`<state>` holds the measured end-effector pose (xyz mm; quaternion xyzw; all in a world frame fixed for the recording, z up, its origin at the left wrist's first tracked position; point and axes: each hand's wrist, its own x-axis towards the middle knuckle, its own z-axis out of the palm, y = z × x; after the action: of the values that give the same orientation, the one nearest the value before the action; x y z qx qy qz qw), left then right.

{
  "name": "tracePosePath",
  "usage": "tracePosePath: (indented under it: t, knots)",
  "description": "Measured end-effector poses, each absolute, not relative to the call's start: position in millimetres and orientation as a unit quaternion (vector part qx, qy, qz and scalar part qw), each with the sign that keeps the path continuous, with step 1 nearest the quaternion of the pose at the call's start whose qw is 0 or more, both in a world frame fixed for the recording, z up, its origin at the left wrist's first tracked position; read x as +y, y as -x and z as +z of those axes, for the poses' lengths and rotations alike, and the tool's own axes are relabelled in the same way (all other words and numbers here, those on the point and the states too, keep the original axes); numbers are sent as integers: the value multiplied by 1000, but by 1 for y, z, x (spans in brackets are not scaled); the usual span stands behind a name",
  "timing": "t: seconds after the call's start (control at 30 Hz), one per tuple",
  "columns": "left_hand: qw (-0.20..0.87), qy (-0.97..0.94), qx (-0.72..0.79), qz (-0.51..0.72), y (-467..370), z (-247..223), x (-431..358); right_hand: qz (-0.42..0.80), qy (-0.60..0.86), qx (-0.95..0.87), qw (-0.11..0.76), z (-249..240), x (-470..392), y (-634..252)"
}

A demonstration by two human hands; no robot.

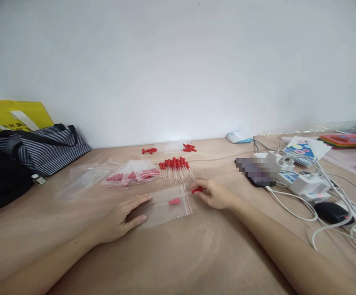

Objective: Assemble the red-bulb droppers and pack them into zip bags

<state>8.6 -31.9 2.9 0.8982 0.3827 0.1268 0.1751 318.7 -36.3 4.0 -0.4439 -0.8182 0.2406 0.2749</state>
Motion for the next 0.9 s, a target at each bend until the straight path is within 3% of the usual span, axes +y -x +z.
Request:
tracePosePath:
  t: [0.53,0.9]
  knots:
    - [181,-898,373,147,-10,2,-32,442,409,-675,426,-28,-32,-272]
    - [169,-899,381,137,-8,0,-30,460,441,-617,461,-36,-32,-269]
